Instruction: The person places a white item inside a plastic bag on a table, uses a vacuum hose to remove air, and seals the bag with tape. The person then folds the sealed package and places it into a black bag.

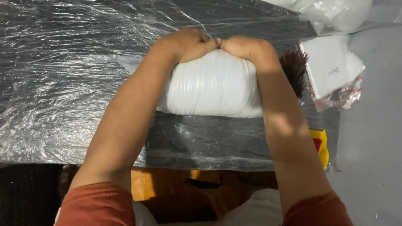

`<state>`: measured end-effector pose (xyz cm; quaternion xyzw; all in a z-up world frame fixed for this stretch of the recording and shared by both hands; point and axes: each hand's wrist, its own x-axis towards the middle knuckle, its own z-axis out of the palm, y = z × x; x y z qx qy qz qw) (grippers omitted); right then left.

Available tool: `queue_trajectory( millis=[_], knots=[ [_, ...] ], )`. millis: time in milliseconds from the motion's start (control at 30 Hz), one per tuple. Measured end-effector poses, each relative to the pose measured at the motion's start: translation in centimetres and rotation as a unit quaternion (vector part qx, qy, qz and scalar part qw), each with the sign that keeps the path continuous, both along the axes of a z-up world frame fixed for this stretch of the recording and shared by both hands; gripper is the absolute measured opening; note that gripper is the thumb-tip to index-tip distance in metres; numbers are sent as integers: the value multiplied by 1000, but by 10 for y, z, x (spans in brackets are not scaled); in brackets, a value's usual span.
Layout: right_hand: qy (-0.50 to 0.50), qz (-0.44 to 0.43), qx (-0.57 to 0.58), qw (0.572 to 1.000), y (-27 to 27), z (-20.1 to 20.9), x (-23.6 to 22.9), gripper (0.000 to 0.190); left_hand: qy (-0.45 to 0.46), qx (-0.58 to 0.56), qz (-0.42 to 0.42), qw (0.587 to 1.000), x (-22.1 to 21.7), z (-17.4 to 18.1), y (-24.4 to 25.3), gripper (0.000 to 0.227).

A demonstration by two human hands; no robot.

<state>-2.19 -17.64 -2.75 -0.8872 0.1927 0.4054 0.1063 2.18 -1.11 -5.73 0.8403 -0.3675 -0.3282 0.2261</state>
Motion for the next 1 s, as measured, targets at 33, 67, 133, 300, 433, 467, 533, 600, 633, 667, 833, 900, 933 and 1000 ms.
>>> queue_trajectory(
  millis=[33, 67, 133, 300, 433, 467, 533, 600, 633, 667, 833, 900, 933, 1000],
  knots=[
    [-19, 6, 20, 1000, -1, -4, -1, 65, -11, -3, 4, 1000, -2, -3, 0, 77],
    [-38, 12, 39, 998, -2, -9, -3, 56, -21, -7, 7, 1000, -3, -5, 1, 77],
    [-76, 10, 60, 995, -6, -15, -10, 58, -33, -13, 19, 999, -10, -6, 4, 75],
    [-183, 31, 90, 979, -6, -21, -42, 63, -100, -65, 48, 992, -37, -14, 13, 67],
    [-296, 21, 106, 949, 9, -10, -79, 43, -216, -196, 57, 955, -62, -28, 24, 53],
    [-334, 21, 101, 937, 11, -11, -88, 38, -264, -248, 47, 931, -70, -31, 28, 49],
    [-393, 58, 102, 912, 5, -31, -102, 36, -282, -270, 49, 919, -92, -23, 39, 49],
    [-452, 94, 104, 881, 1, -46, -118, 36, -301, -290, 48, 907, -110, -16, 46, 49],
    [-514, 134, 102, 841, 2, -50, -126, 27, -304, -253, 35, 918, -117, -14, 49, 68],
    [-573, 175, 99, 795, 2, -55, -135, 39, -307, -215, 22, 927, -125, -12, 51, 97],
    [-641, 213, 43, 736, 11, -61, -169, 28, -385, -139, -31, 912, -161, -3, 66, 111],
    [-664, 221, 36, 713, 14, -62, -180, 23, -412, -103, -52, 904, -168, -1, 66, 121],
    [-673, 219, 35, 706, 16, -63, -185, 22, -425, -48, -81, 900, -170, 4, 66, 128],
    [-682, 218, 35, 697, 20, -62, -191, 21, -438, 9, -106, 892, -174, 19, 67, 135]
  ],
)
